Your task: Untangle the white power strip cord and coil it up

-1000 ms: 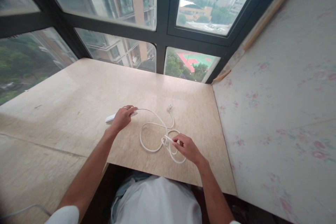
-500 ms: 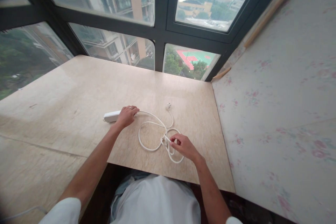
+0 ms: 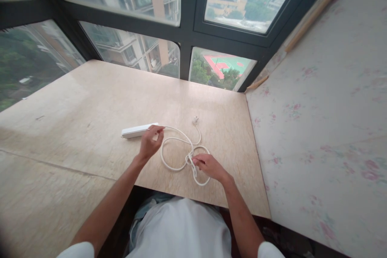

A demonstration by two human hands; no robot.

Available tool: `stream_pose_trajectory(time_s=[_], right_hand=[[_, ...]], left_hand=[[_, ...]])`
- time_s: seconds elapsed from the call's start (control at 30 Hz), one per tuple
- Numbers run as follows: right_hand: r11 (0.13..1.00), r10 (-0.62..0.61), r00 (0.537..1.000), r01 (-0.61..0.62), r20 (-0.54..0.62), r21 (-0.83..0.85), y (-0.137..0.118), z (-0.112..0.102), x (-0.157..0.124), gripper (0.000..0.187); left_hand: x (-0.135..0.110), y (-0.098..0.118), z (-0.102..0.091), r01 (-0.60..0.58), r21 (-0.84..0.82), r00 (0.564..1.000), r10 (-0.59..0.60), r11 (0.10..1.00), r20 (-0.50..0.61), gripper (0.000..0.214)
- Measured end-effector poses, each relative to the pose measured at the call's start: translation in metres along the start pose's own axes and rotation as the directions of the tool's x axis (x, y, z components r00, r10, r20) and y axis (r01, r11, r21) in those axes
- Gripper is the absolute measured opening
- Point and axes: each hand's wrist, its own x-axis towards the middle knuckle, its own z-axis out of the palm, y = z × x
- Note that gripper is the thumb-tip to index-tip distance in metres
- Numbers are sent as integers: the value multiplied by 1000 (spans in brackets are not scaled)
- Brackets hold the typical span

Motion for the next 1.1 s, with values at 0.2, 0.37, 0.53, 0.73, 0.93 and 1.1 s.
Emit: stream_pose_trajectory(time_s=[0.2,0.37,0.53,0.73,0.93,1.1], right_hand=[[985,-68,997,72,33,-156,-17,2,3,17],[989,-91,994,96,53,-112,-31,10,1,17],[996,-85,992,84,90,15,-31,11,-2,20],[998,-45,997,41,70,56,-18,4,-8,30],[996,61,997,-58,-43,73,-5,-4,-14,41],[995,63,991,-71,-115,-72,0,-6,-14,37]], left_hand=[[-48,67,23,387,-55,789,-300,920,537,41],[-71,65,38,632,-114,621,-413,766,666,64],[-81,54,50,808,-235,527,-483,541,700,72],[-79,57,51,815,-185,513,-536,549,670,59],[-80,51,59,745,-178,596,-523,642,609,31],[-84,44,69,796,-393,600,-509,461,617,31]])
